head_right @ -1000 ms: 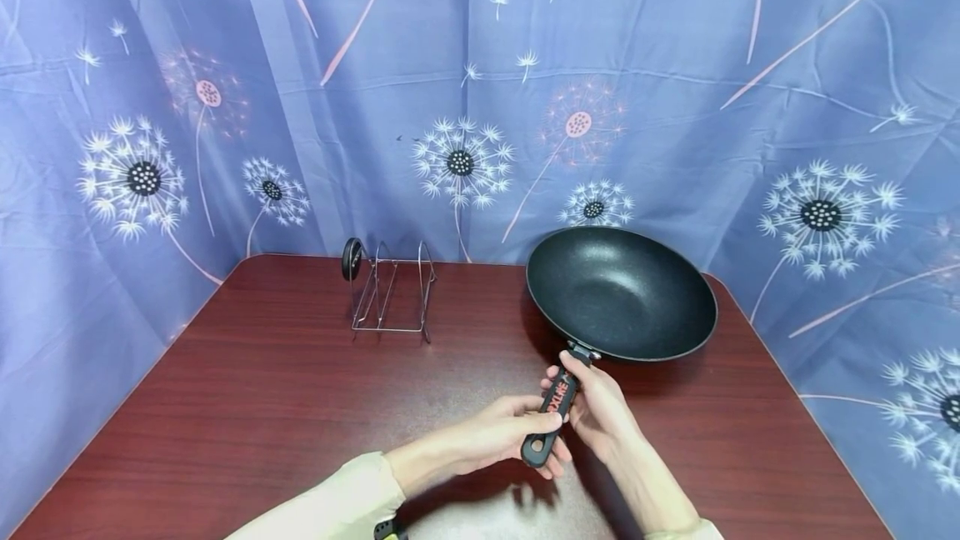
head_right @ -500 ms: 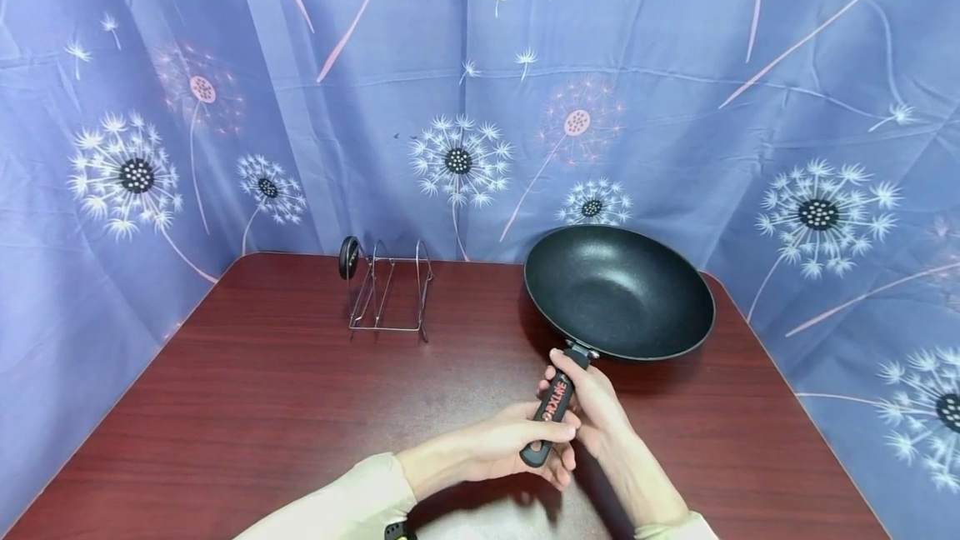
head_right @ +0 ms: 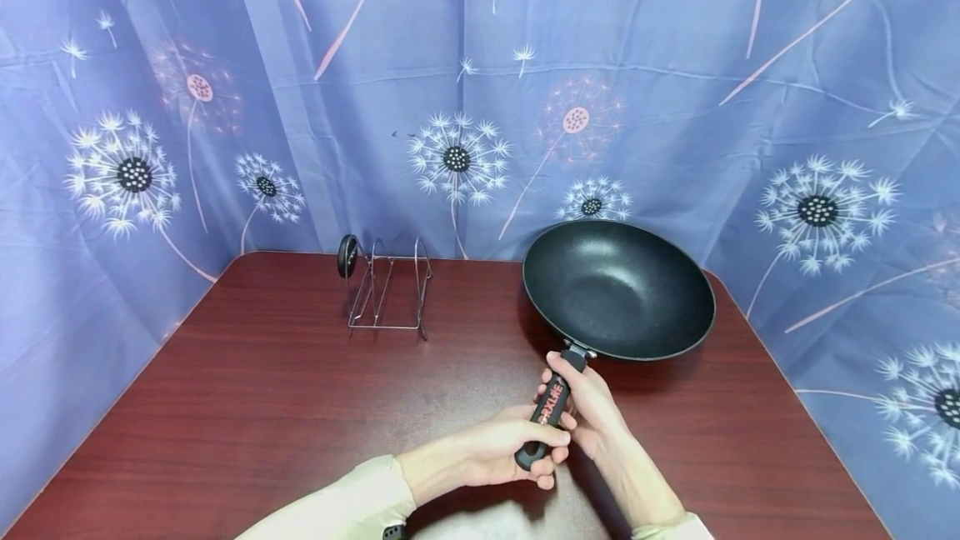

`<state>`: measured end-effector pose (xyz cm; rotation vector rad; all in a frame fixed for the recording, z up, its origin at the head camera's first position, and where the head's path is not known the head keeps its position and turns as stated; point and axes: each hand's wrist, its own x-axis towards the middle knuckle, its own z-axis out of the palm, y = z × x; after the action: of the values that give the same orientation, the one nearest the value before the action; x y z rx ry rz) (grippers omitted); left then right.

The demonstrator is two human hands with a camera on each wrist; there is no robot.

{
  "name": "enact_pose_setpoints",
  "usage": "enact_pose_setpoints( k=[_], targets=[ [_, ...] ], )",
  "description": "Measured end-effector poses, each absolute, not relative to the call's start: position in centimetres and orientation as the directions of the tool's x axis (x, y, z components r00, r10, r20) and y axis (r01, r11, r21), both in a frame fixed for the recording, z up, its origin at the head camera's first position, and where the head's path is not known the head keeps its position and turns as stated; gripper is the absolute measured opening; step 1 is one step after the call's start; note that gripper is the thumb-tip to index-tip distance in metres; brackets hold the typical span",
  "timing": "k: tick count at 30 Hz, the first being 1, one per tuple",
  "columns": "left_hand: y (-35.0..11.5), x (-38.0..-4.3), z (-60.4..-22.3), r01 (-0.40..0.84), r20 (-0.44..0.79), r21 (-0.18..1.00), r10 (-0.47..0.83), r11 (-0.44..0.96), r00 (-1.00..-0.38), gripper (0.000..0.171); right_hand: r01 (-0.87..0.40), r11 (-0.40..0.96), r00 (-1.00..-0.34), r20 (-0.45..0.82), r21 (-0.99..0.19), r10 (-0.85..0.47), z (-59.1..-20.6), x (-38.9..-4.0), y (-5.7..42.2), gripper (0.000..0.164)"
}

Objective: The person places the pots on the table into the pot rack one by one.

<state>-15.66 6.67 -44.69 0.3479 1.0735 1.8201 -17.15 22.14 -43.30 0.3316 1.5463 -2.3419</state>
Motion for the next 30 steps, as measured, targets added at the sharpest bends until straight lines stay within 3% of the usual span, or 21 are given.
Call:
enact_pose_setpoints(
  k=[11,19,30],
  targets=[
    [6.7,-15.0,-45.8,-0.591,-0.243,0.791,0.805,-0.159,-0.542,0.012,0.375,-0.371,-0.927,-0.342,-0.850,-0.154,-43.9,-17.0,21.8,0.013],
    [6.9,-15.0,-45.9,-0.574,-0.233,0.804,0.803,-0.158,-0.549,0.013,0.343,-0.314,-0.938,-0.340,-0.885,-0.066,-44.3,-16.9,21.3,0.021],
    [7.3,-14.8,-45.9,-0.509,-0.257,0.847,0.720,-0.153,-0.645,0.014,0.311,-0.239,-0.948,-0.320,-0.920,0.000,-44.7,-17.1,20.9,0.025]
  ],
)
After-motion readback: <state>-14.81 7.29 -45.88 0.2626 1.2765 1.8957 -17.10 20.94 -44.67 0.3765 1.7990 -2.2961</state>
